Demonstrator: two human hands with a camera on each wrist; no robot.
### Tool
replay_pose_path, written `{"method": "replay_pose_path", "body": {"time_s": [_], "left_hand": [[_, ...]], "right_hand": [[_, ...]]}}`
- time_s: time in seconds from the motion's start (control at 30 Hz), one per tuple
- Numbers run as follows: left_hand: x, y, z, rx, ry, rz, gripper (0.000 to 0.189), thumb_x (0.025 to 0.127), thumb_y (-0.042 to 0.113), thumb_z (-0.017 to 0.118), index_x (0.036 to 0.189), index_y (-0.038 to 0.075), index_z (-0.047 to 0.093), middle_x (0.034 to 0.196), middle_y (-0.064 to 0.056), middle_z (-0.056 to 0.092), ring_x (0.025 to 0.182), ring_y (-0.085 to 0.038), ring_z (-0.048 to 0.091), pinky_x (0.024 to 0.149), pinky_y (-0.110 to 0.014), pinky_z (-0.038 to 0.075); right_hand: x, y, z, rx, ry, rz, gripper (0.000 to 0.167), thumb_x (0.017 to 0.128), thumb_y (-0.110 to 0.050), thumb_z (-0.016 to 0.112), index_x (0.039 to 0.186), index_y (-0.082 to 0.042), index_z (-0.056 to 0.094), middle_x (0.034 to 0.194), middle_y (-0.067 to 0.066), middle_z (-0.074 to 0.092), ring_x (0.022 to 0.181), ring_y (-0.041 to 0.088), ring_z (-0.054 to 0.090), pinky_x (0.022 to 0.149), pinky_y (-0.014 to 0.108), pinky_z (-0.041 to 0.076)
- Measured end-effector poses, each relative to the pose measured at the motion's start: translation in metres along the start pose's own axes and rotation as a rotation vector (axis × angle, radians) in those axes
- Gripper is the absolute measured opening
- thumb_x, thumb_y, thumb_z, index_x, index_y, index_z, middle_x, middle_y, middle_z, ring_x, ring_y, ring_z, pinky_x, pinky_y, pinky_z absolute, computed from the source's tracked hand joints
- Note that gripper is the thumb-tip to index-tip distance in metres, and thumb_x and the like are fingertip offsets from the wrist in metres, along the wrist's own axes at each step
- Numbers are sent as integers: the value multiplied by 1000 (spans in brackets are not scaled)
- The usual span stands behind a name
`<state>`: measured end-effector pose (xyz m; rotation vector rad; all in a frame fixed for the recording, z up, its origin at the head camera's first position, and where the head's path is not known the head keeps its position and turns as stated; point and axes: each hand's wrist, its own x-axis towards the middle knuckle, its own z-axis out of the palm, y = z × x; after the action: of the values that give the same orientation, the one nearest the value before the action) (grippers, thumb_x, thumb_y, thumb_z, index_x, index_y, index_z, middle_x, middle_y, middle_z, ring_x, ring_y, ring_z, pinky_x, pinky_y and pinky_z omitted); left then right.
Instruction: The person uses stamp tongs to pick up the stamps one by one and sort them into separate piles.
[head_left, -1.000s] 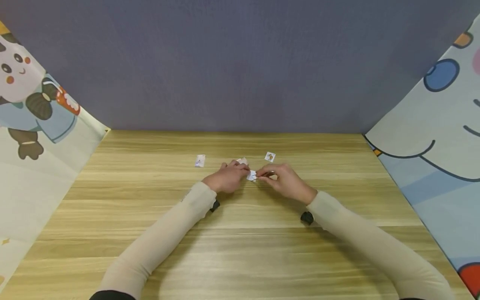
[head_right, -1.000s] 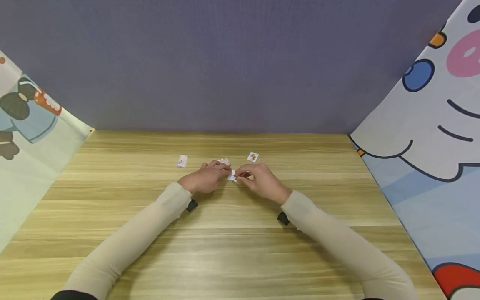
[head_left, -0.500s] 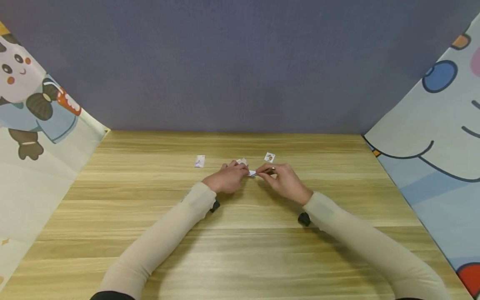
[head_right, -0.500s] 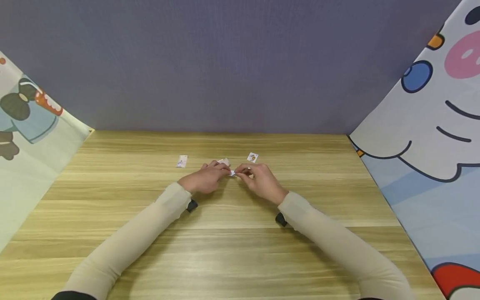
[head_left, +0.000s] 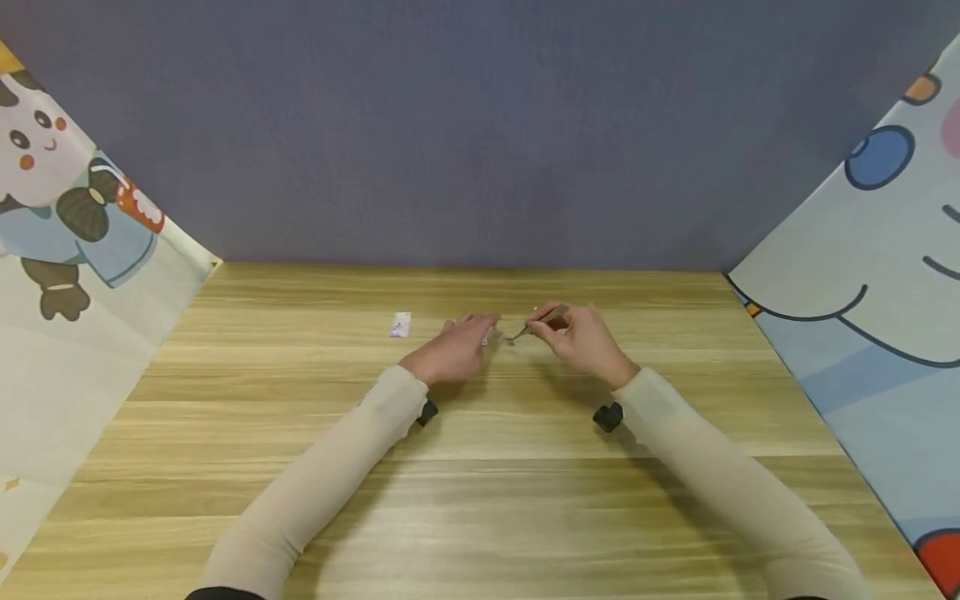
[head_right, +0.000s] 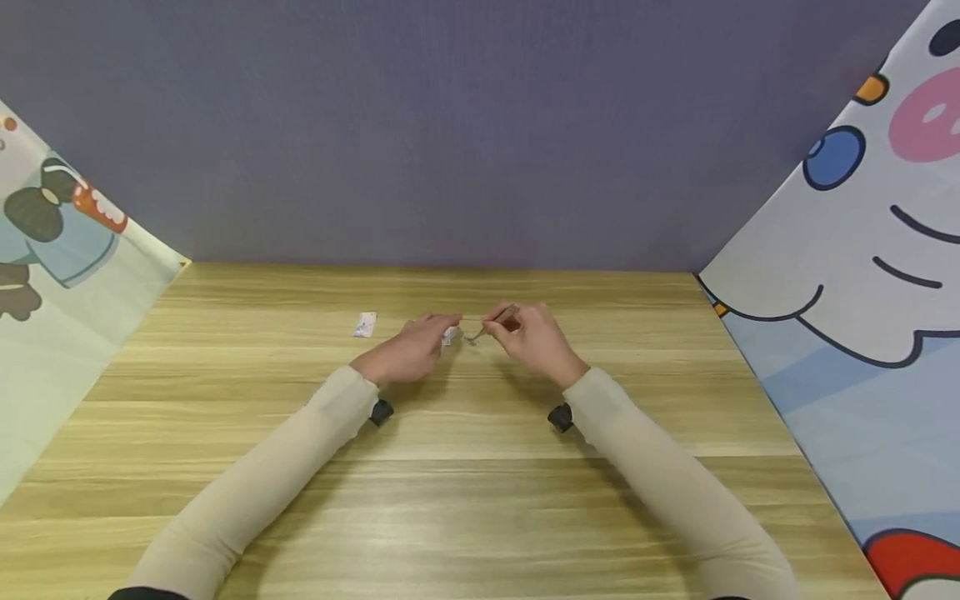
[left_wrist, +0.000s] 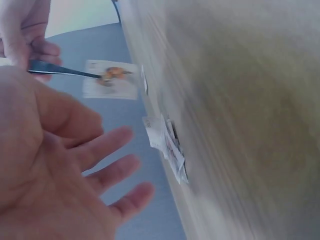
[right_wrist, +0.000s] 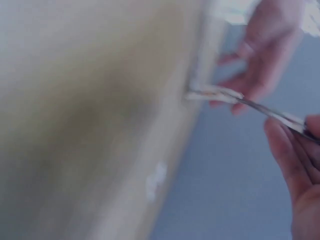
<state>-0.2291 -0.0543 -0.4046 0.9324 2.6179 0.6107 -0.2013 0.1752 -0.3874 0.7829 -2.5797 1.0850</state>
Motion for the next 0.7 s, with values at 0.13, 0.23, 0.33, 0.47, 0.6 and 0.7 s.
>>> {"method": "replay_pose_path", "body": {"time_s": [0.13,0.23,0.33,0.47,0.6,0.7], "left_hand": [[4,0,-1,35,97,46,52,96,1,35,148,8,29,148,-9,33,137,-26,24,111,-46,16],[8,3,-1,55,116,81,54,94,-2,36,146,7,31,147,-10,34,136,-27,25,110,-46,17],[15,7,2,75,95,84,54,93,-1,36,146,7,32,147,-9,34,136,-26,24,110,-48,18],[26,17,8,143,37,52,54,93,2,36,146,9,33,149,-5,32,137,-24,23,109,-49,21],[38,28,12,220,-10,31,58,90,4,41,147,9,33,150,-4,31,137,-24,23,108,-50,21],[47,38,12,223,-51,-6,59,90,7,44,148,10,32,151,-3,29,138,-26,21,109,-52,18]], "right_hand": [[13,4,-23,91,12,99,17,92,-21,64,93,-6,71,86,5,69,70,13,67,62,29,54],[24,3,-41,151,2,162,16,92,-16,63,94,-1,69,85,11,69,69,16,67,60,28,54],[33,3,-54,182,-25,216,15,92,-6,61,95,8,66,84,20,67,69,22,67,60,30,55],[44,30,-55,215,-75,303,14,92,-4,60,95,8,66,84,22,67,71,31,67,61,32,55],[52,63,-50,278,-101,360,15,92,-8,62,96,6,65,86,20,67,78,41,65,65,40,55],[54,74,-46,308,-100,373,18,91,-8,63,97,9,64,86,20,67,81,45,64,69,47,54]]}}
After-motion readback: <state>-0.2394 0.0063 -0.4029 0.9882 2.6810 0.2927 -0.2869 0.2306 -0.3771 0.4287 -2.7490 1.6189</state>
